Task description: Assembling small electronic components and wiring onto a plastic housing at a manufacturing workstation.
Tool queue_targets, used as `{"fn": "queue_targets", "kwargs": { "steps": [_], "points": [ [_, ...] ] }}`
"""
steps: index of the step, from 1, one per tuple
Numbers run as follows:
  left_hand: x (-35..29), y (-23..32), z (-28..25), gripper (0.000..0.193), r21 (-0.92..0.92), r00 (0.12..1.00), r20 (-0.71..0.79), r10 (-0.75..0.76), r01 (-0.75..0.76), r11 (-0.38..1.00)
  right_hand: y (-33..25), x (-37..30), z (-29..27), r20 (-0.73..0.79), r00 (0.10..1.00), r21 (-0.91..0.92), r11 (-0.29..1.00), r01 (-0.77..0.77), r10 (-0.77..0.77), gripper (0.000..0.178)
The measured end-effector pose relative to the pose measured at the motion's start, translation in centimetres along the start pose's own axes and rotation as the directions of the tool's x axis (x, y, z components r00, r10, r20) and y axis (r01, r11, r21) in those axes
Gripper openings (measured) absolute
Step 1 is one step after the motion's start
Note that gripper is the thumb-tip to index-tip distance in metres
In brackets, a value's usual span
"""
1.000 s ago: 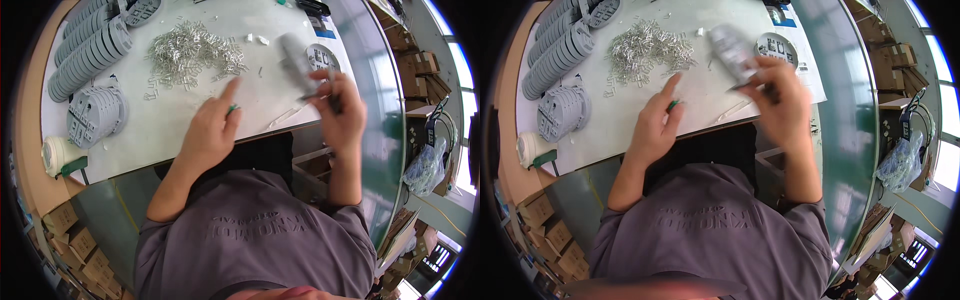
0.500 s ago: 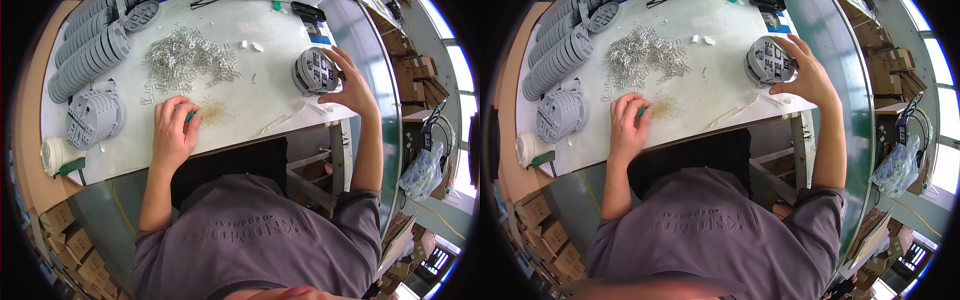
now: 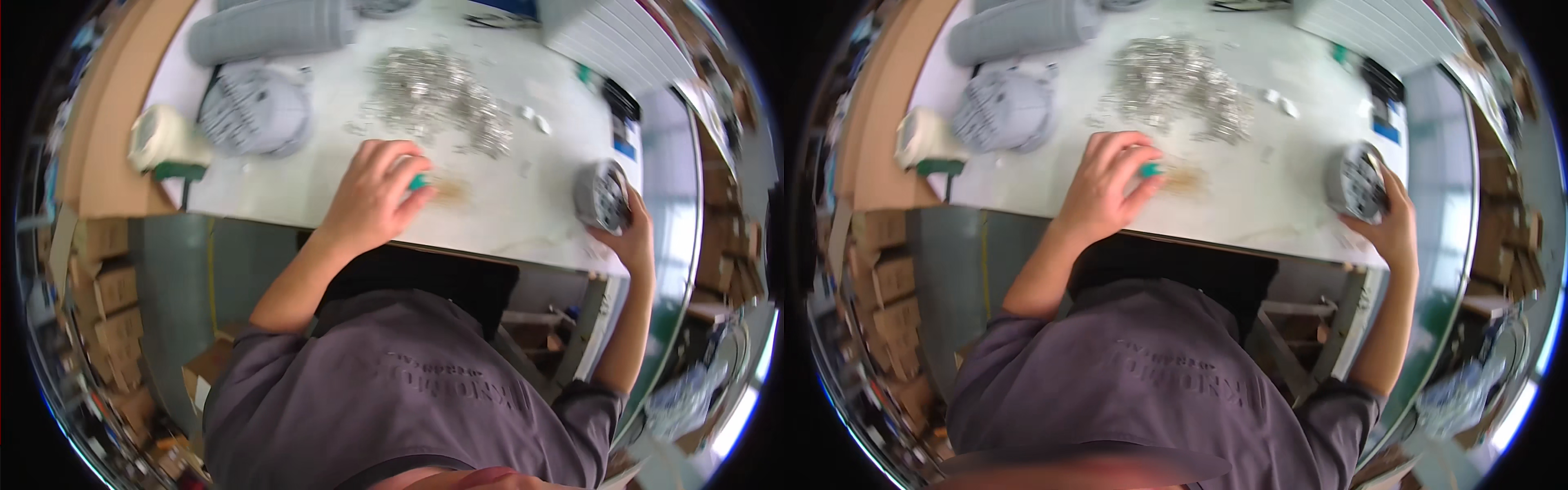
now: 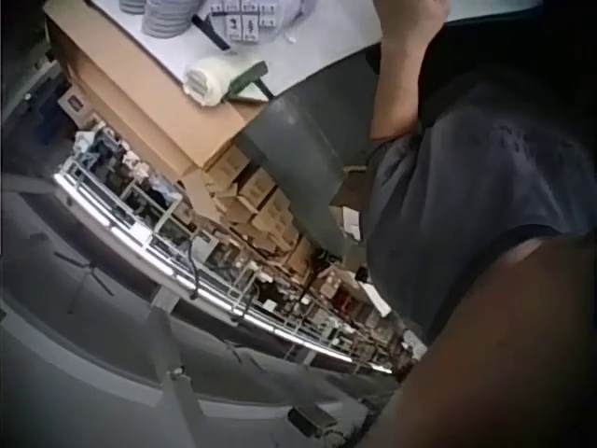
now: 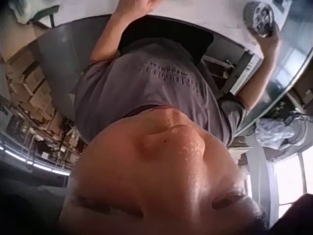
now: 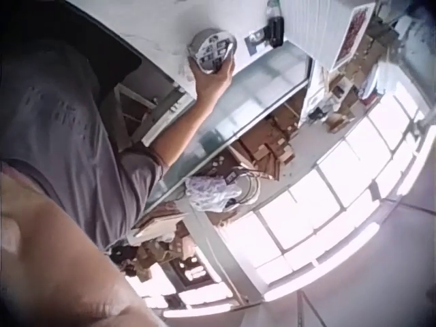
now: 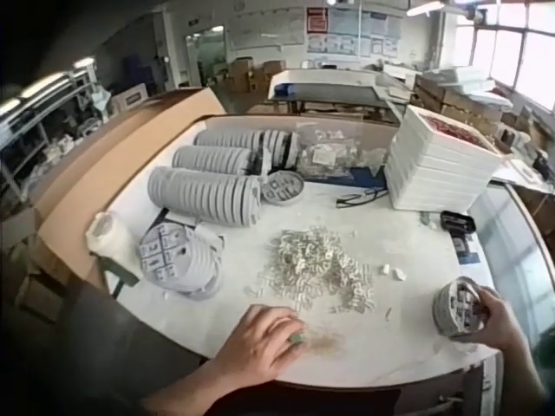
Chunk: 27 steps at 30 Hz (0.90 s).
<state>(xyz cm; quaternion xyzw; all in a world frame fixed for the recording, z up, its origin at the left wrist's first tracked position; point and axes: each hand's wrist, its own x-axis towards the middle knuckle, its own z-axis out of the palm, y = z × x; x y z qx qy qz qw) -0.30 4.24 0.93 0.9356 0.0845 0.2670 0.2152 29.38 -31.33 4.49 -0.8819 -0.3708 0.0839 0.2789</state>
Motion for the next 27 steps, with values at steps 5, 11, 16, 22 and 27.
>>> {"fn": "queue_targets", "kwargs": {
  "steps": [5,11,16,22,27],
  "points": [
    [0.1,-1.0,-8.6,0.032,0.083,0.983,-0.160,0.090,-0.077,0.994,7.6,-3.0,-3.3,-0.266,0.935,0.025,0.971,-0.239,0.237,0.091],
    [-0.2,-6.6,-16.2,0.071,0.380,0.960,-0.279,-0.023,0.132,0.916,24.8,-14.3,-13.4,-0.515,0.654,-0.045,0.745,-0.665,0.553,0.082],
    [-0.6,-9.7,-17.8,0.097,0.087,0.954,-0.121,-0.275,0.286,0.954,18.6,-13.1,-12.7,-0.681,0.619,-0.216,0.700,-0.680,0.392,0.067],
    [1.1,-6.6,-17.2,0.103,0.095,0.952,-0.264,-0.155,0.186,0.978,-5.0,-1.2,-2.1,-0.287,0.886,0.073,0.931,-0.358,0.364,0.022],
    [0.6,1.9,-5.3,0.115,-0.161,0.958,0.192,0.211,-0.181,0.970,-16.2,8.7,8.9,0.216,0.946,0.035,0.970,0.242,-0.244,0.013]
  ]
}}
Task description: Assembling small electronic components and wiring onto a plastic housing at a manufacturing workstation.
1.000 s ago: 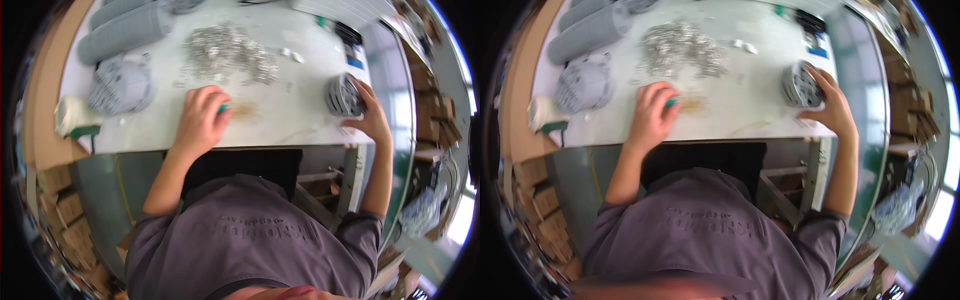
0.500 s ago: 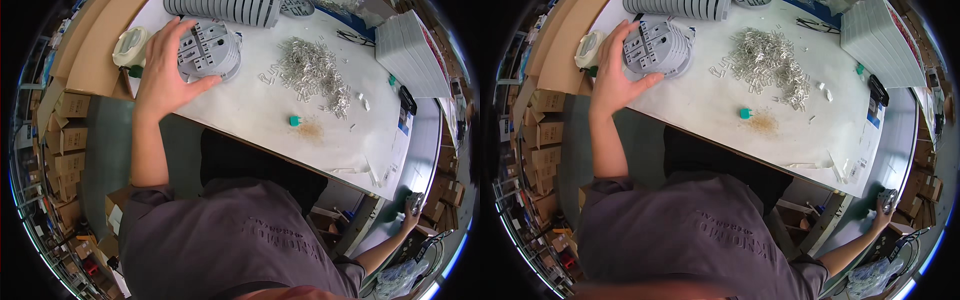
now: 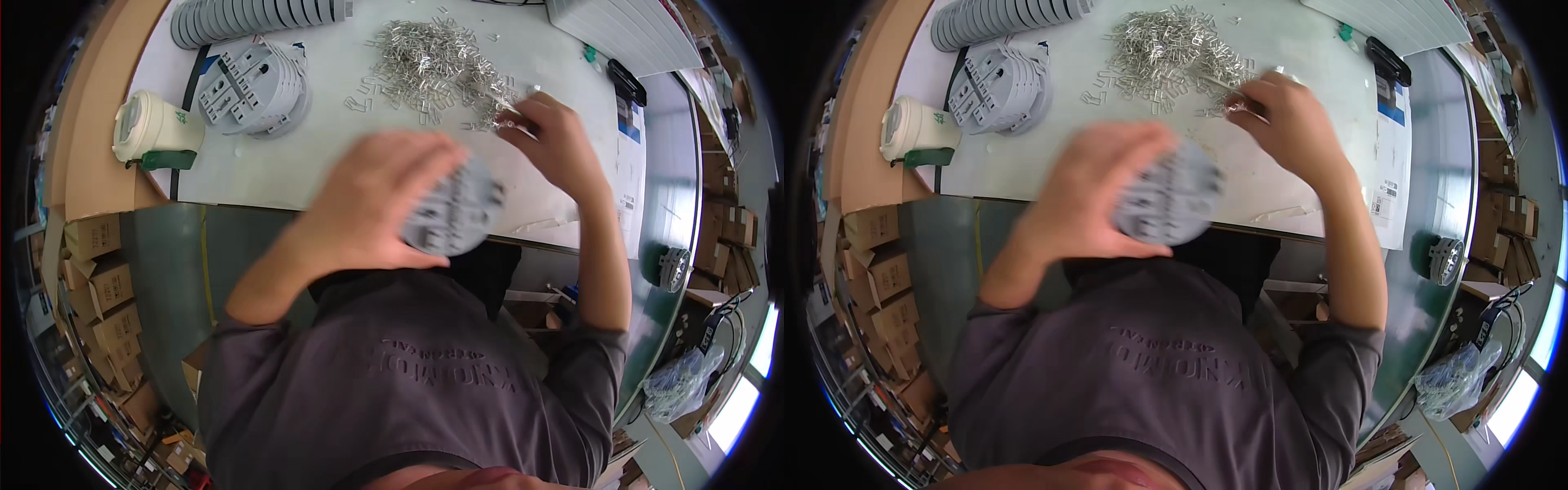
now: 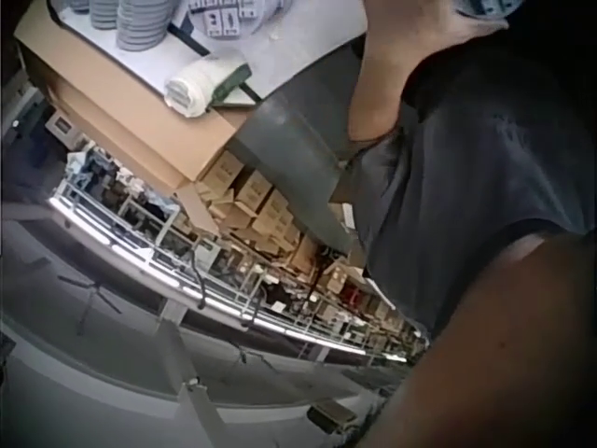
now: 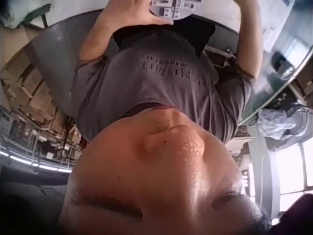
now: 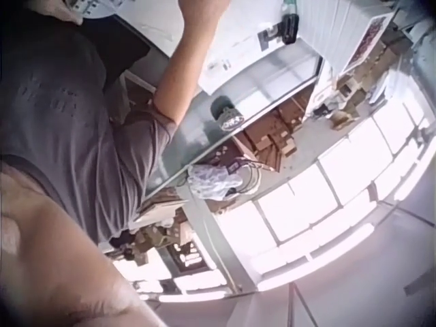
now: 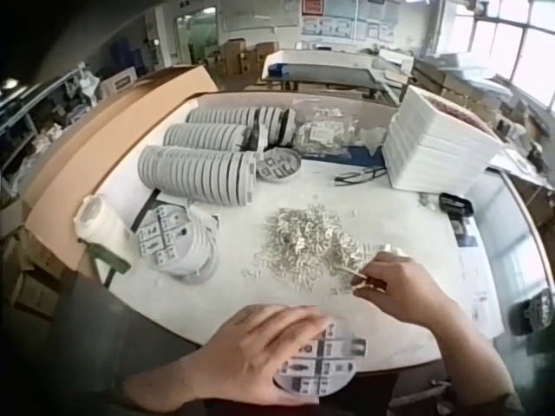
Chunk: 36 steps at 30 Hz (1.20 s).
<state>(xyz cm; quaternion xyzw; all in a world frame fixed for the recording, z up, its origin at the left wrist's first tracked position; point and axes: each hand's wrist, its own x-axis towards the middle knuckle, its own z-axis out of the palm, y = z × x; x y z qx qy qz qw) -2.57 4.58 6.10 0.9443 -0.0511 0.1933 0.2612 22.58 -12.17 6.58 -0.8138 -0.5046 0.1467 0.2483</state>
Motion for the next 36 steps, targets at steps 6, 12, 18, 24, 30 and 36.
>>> {"fn": "queue_targets", "kwargs": {
  "steps": [6,12,18,24,30,36],
  "points": [
    [1.2,-0.5,7.2,0.112,0.081,0.996,0.086,-0.035,0.028,0.996,-2.4,4.1,1.8,0.174,0.984,-0.220,0.973,0.067,-0.028,0.008],
    [-0.3,-3.1,4.1,0.079,-0.065,0.998,-0.018,-0.067,0.066,0.996,-2.5,2.1,0.7,-0.055,0.997,0.146,0.988,-0.040,0.048,0.008],
    [-0.4,-3.5,3.8,0.046,0.003,0.976,-0.031,-0.214,0.214,0.977,-2.4,-1.1,0.7,-0.115,0.959,0.223,0.947,-0.229,0.259,0.010],
    [1.9,-1.0,4.2,0.037,-0.099,0.993,-0.113,-0.014,0.003,0.995,0.3,-3.2,2.9,-0.269,0.939,0.273,0.952,-0.140,0.215,0.014],
    [2.5,-0.9,6.1,0.038,-0.025,0.995,0.031,0.092,-0.091,0.995,-0.2,-2.8,3.6,-0.371,0.908,0.298,0.951,-0.082,0.195,0.012],
    [1.3,-0.9,5.7,0.037,0.148,0.999,0.031,0.008,-0.013,0.989,0.0,-4.1,5.5,-0.428,0.877,0.334,0.940,-0.072,0.219,0.009]
  ]
}}
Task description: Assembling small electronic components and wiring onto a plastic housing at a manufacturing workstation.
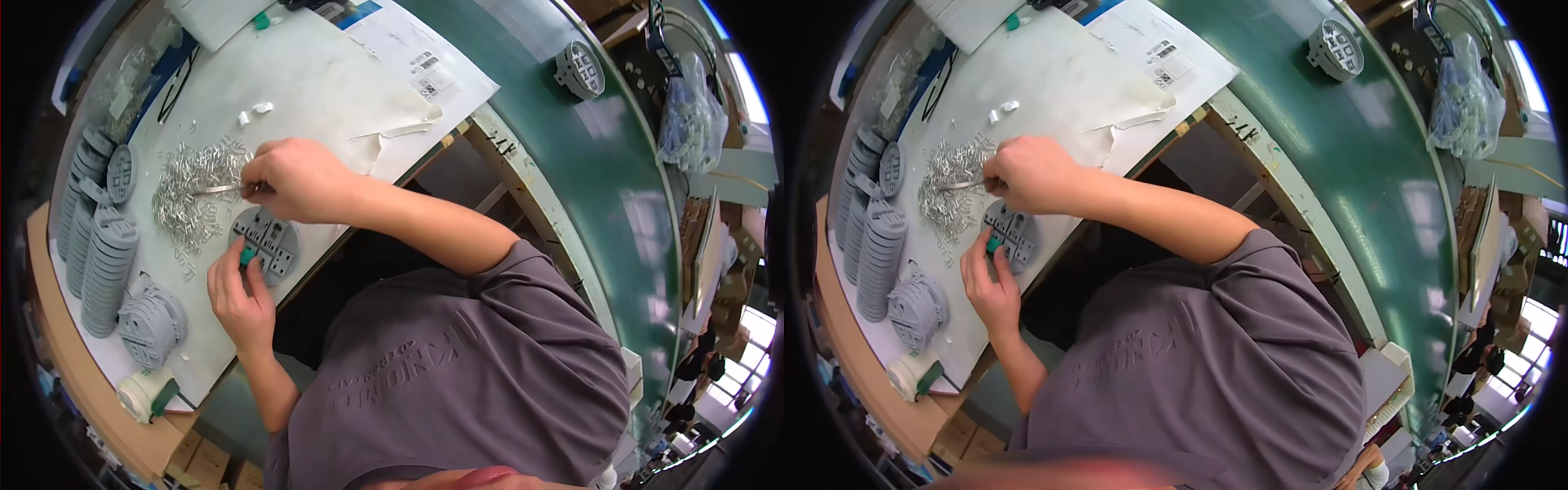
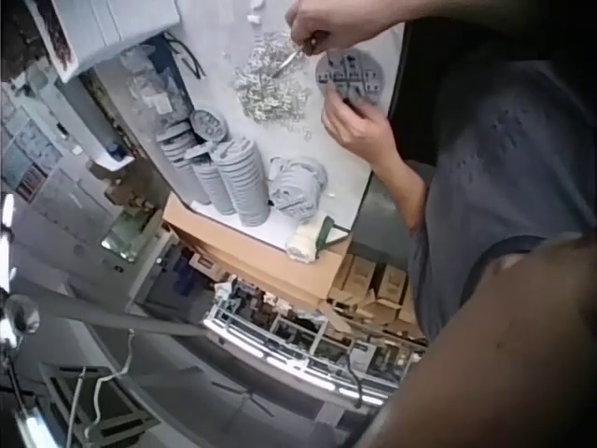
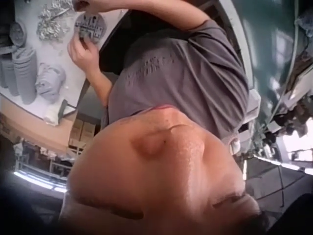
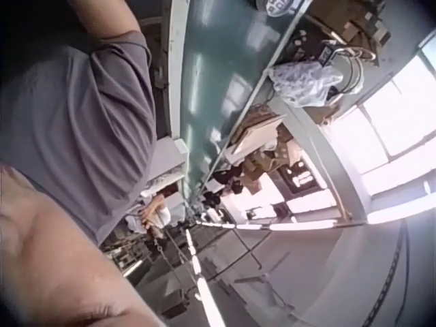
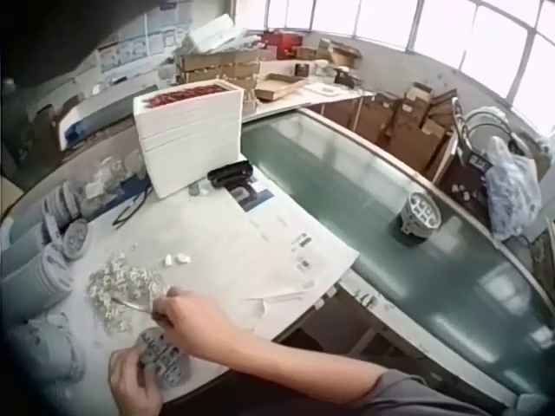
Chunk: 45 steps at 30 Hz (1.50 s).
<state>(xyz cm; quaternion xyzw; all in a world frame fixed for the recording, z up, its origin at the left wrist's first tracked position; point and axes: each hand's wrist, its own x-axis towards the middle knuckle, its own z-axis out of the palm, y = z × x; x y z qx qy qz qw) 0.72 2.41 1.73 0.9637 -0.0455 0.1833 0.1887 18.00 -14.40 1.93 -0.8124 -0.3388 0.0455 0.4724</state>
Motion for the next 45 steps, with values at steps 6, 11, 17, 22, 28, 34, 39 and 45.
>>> {"fn": "queue_targets", "kwargs": {
  "steps": [6,11,17,22,28,34,39,45],
  "points": [
    [-0.4,0.9,0.7,0.035,0.072,0.995,-0.080,-0.052,0.058,0.996,1.3,-0.8,0.1,-0.092,0.993,0.127,0.988,0.082,-0.071,0.008],
    [0.1,1.4,1.6,0.035,0.108,0.990,-0.126,-0.068,0.082,0.991,1.7,-1.1,-1.2,0.000,0.998,0.128,0.990,-0.057,0.058,0.008],
    [0.1,1.1,1.4,0.036,0.116,0.985,-0.152,-0.079,0.097,0.988,1.7,-1.7,-0.9,-0.078,0.997,0.272,0.962,0.022,-0.001,0.010],
    [-0.1,-0.7,0.5,0.037,0.060,0.975,-0.183,-0.124,0.137,0.989,1.9,-3.3,-0.2,-0.242,0.969,0.485,0.858,0.172,-0.058,0.012],
    [-0.2,-2.4,-1.6,0.037,-0.112,0.922,-0.176,-0.344,0.328,0.938,2.4,-4.6,0.8,-0.244,0.965,0.799,0.584,0.142,0.099,0.008],
    [1.2,-1.9,-1.2,0.039,-0.225,0.914,-0.080,-0.398,0.372,0.900,3.3,-4.8,-0.8,-0.113,0.990,0.823,0.566,0.043,0.089,0.007],
    [-0.6,-1.5,-1.2,0.043,-0.144,0.936,-0.105,-0.335,0.319,0.937,3.0,-4.8,0.0,0.011,0.992,0.770,0.631,-0.091,0.129,0.011],
    [-0.5,0.3,-1.0,0.040,-0.301,0.922,-0.184,-0.341,0.278,0.912,0.9,-4.5,-3.9,0.278,0.892,0.757,0.491,-0.432,0.356,0.006]
  ]
}}
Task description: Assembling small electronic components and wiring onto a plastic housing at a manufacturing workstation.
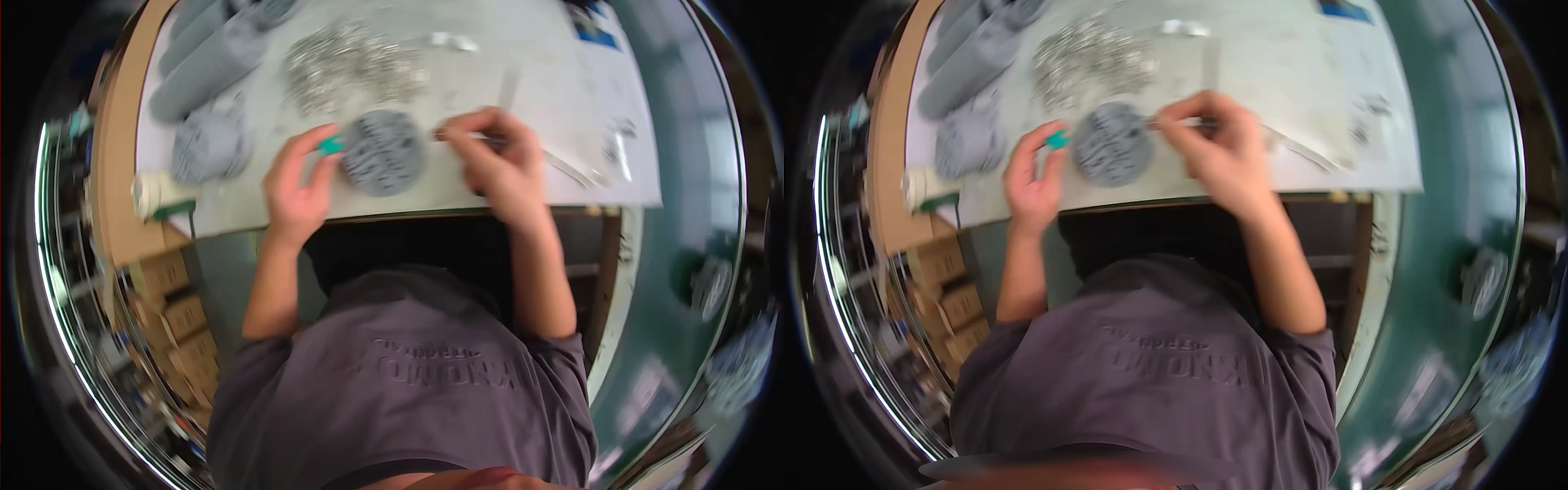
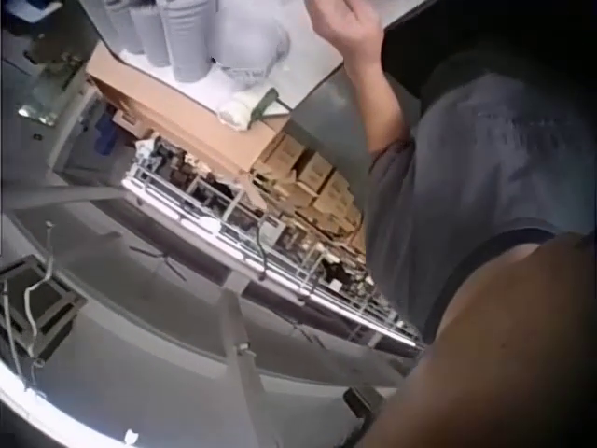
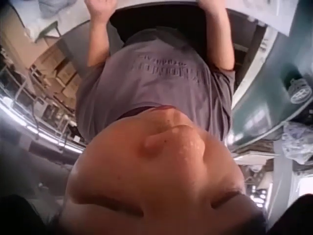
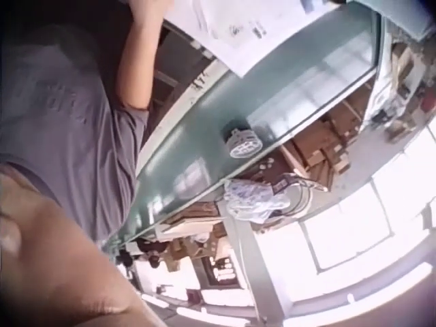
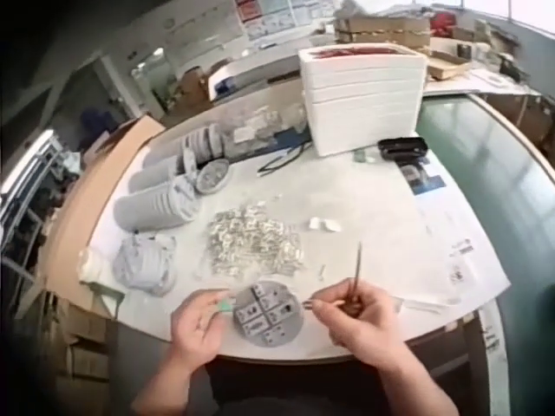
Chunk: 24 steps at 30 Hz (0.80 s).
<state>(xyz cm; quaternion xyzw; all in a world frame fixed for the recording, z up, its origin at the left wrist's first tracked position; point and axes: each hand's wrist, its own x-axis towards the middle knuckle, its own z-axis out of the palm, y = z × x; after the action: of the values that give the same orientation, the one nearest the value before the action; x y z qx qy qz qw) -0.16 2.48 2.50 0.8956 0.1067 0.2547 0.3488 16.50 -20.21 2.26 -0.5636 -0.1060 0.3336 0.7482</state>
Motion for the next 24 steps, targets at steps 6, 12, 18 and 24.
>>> {"fn": "queue_targets", "kwargs": {
  "steps": [6,12,18,24],
  "points": [
    [0.0,0.1,0.7,0.041,0.019,0.983,0.001,0.183,-0.183,0.983,-2.3,2.0,2.7,0.037,0.999,-0.310,0.950,0.022,-0.011,0.006],
    [-0.7,-0.3,1.4,0.040,-0.008,0.982,0.062,0.179,-0.179,0.984,-4.3,4.5,5.0,0.070,0.998,-0.632,0.774,0.046,-0.002,0.008],
    [1.2,-1.5,0.3,0.042,-0.162,0.965,0.164,0.203,-0.177,0.971,-5.1,6.7,5.6,0.172,0.972,-0.846,0.529,0.061,0.162,0.011],
    [1.2,-2.3,0.5,0.042,-0.225,0.963,0.174,0.207,-0.166,0.960,-4.4,6.7,6.3,0.091,0.978,-0.874,0.486,-0.013,0.189,0.015]
  ]
}}
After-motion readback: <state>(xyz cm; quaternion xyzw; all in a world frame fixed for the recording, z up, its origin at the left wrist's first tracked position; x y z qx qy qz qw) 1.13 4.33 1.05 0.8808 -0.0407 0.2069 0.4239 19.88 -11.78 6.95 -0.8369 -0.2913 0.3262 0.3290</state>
